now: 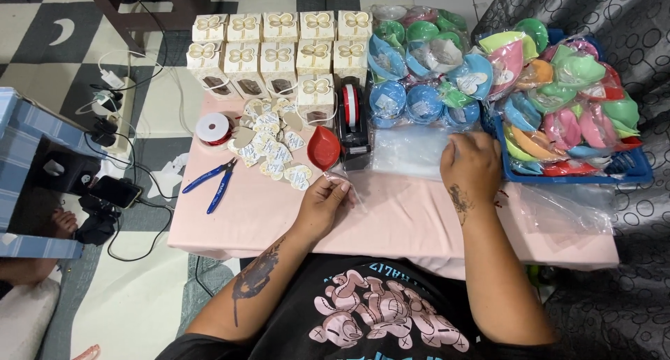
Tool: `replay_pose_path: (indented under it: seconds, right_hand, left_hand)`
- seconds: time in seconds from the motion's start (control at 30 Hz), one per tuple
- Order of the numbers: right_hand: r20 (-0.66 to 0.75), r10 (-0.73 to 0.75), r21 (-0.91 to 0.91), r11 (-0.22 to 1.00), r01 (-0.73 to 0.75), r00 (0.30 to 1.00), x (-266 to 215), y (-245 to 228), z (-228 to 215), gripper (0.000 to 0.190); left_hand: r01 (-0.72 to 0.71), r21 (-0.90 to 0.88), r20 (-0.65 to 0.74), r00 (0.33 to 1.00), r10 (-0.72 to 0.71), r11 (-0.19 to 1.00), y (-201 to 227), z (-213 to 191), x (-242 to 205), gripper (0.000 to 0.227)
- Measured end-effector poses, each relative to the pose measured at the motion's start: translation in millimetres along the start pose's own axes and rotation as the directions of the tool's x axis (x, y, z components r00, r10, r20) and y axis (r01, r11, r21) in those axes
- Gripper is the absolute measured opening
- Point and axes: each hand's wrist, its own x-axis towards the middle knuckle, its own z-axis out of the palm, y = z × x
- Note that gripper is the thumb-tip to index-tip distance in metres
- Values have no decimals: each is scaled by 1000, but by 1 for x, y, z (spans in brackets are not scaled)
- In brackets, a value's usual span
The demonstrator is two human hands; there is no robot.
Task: Assembling gift favors by placing colorful items into small plastic bags and sealing them at a workstation.
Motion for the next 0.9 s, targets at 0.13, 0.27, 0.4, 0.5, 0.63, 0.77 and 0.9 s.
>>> replay_pose_path:
  seconds: [0.13, 0.27, 0.4, 0.5, 0.63, 0.77, 0.9]
  right_hand:
    - [-41, -56, 26, 998, 58, 998, 9, -28, -27, 11]
    - [-36, -66, 29, 997, 67, 997, 11, -40, -42, 21]
    - [65, -17, 341, 940, -6, 998, -5, -44, -37, 26]
    - [627, 241, 499, 606, -619, 741, -10, -76, -62, 53]
    - [803, 210, 478, 329, -814, 557, -12, -85, -68, 60]
    - [829, 214, 477, 211, -853, 516, -18, -87, -65, 57]
    - [864, 180, 474, 22, -880, 470, -40, -90, -46, 37]
  left_hand:
    - [51, -245, -105, 991, -79, 968, 14, 17, -12, 8]
    - [27, -313, -30, 999, -38, 949, 22, 18, -9, 24]
    - [24, -326, -4, 1000, -27, 945, 4, 5, -7, 34]
    - [25, -351, 54, 999, -7, 936, 6, 6, -8, 30]
    - [11, -357, 74, 997, 16, 934, 13, 11, -13, 26]
    - [-7, -382, 100, 994, 49, 924, 13, 9, -18, 18]
    - [-41, -215, 75, 995, 59, 976, 42, 20, -25, 18]
